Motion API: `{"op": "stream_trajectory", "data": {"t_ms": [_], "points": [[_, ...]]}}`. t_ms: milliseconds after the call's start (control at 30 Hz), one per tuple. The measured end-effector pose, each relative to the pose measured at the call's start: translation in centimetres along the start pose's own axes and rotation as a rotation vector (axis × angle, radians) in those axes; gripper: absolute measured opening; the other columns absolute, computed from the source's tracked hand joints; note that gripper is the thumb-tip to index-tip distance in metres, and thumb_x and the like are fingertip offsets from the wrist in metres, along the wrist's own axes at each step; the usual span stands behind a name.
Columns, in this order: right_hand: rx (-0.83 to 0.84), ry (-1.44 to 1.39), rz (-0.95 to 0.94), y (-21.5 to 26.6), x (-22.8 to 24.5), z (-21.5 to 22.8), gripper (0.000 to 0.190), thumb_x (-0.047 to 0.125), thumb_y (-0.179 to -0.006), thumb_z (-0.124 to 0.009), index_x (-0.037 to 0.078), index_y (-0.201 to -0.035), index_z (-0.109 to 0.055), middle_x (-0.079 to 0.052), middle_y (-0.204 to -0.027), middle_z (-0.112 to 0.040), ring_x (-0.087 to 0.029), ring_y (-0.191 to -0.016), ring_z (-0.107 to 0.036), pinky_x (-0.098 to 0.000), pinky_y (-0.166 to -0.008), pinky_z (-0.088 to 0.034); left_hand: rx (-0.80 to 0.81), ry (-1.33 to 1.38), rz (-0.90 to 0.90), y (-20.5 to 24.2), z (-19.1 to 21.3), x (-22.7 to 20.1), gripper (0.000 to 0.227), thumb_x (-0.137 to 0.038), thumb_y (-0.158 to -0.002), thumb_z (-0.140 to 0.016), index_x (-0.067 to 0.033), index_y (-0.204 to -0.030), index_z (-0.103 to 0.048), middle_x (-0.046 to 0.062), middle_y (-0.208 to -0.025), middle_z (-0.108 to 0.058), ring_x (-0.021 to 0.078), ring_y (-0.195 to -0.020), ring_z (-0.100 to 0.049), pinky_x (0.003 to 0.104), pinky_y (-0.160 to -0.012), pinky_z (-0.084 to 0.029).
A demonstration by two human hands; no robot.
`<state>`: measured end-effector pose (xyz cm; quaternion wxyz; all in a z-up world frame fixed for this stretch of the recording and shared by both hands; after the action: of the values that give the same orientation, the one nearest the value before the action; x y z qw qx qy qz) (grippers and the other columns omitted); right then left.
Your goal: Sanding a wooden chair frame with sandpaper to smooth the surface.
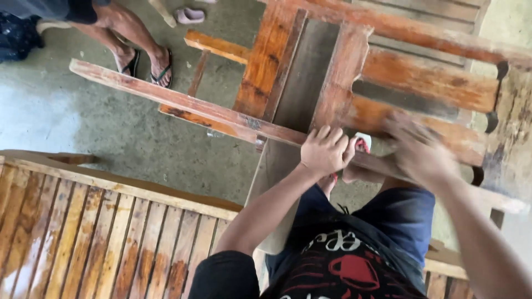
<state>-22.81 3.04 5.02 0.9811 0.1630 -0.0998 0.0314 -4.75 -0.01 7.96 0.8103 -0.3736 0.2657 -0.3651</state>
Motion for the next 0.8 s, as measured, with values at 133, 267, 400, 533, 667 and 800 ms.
{"op": "stream_trajectory", "data": {"t_ms": [133, 267, 400, 533, 667, 800], "points": [[0.157, -0.150, -0.696, 7.1, -9.6, -2.0, 0.061, 0.031, -0.096, -0.024, 0.026, -0.157, -0.020, -0.002, -0.165, -0.023, -0.028, -0.153, -0.023, -0.0519, -0.115, -0.033, -0.016, 0.019, 0.006, 0.7, -0.1, -0.2, 0.028, -0.024, -0.087, -0.060, -0.0154, -0.061, -0.062, 0.004, -0.078, -0.070, 0.0200, -0.064, -0.057, 0.030, -0.047, -0.036], [0.066, -0.030, -0.153, -1.2, 1.0, -1.1, 0.074, -0.001, -0.089, -0.038, 0.017, -0.160, -0.023, -0.001, -0.169, -0.021, -0.021, -0.154, -0.022, -0.0355, -0.076, -0.062, -0.056, 0.017, -0.030, -0.1, 0.7, -0.5, 0.037, -0.028, -0.092, -0.059, -0.0179, -0.058, -0.053, -0.002, -0.067, -0.062, 0.0148, -0.058, -0.050, 0.027, -0.045, -0.028], [-0.062, 0.044, 0.036, -0.9, 1.7, 0.3, 0.069, 0.015, -0.093, -0.043, 0.024, -0.159, -0.028, 0.008, -0.168, -0.020, -0.010, -0.154, -0.015, -0.0567, -0.113, -0.028, 0.104, 0.154, -0.182, 1.5, 0.3, -0.3, 0.057, -0.064, -0.092, -0.052, -0.0094, -0.083, -0.067, 0.003, -0.081, -0.062, 0.0203, -0.072, -0.057, 0.032, -0.057, -0.044], [-0.076, 0.116, -0.345, 4.6, -13.2, -3.0, 0.048, 0.033, -0.103, -0.042, 0.022, -0.150, -0.041, 0.002, -0.160, -0.036, -0.031, -0.149, -0.047, -0.0443, -0.102, -0.058, 0.191, 0.094, -0.291, 2.9, -0.7, -0.5, 0.054, -0.063, -0.095, -0.054, -0.0107, -0.100, -0.069, 0.001, -0.090, -0.062, 0.0173, -0.079, -0.057, 0.029, -0.068, -0.045], [-0.270, 0.799, 0.243, 1.6, -12.3, -10.3, 0.044, 0.025, -0.094, -0.046, 0.026, -0.136, -0.058, -0.003, -0.166, -0.044, -0.021, -0.156, -0.044, -0.0310, -0.127, -0.041, 0.166, 0.028, -0.324, 2.4, -1.0, -0.7, 0.055, -0.067, -0.095, -0.049, -0.0144, -0.095, -0.066, -0.003, -0.087, -0.061, 0.0149, -0.079, -0.057, 0.027, -0.067, -0.045], [-0.501, 0.758, 0.387, -4.6, 1.3, -4.6, 0.088, 0.053, -0.059, -0.074, 0.018, -0.139, -0.058, 0.006, -0.148, -0.058, -0.011, -0.148, -0.045, -0.0243, -0.131, -0.031, 0.169, 0.128, -0.283, 3.2, -1.7, -0.8, 0.049, -0.053, -0.102, -0.030, -0.0131, -0.098, -0.060, 0.002, -0.089, -0.048, 0.0227, -0.083, -0.054, 0.035, -0.072, -0.049]]}}
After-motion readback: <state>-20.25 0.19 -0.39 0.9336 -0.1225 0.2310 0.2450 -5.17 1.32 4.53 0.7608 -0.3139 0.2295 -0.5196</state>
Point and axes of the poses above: each hand's wrist, its own y-axis away from the middle knuckle, its own z-axis out of the back of the hand, x = y × z, the point moved 8 cm from there along -y, towards the middle knuckle
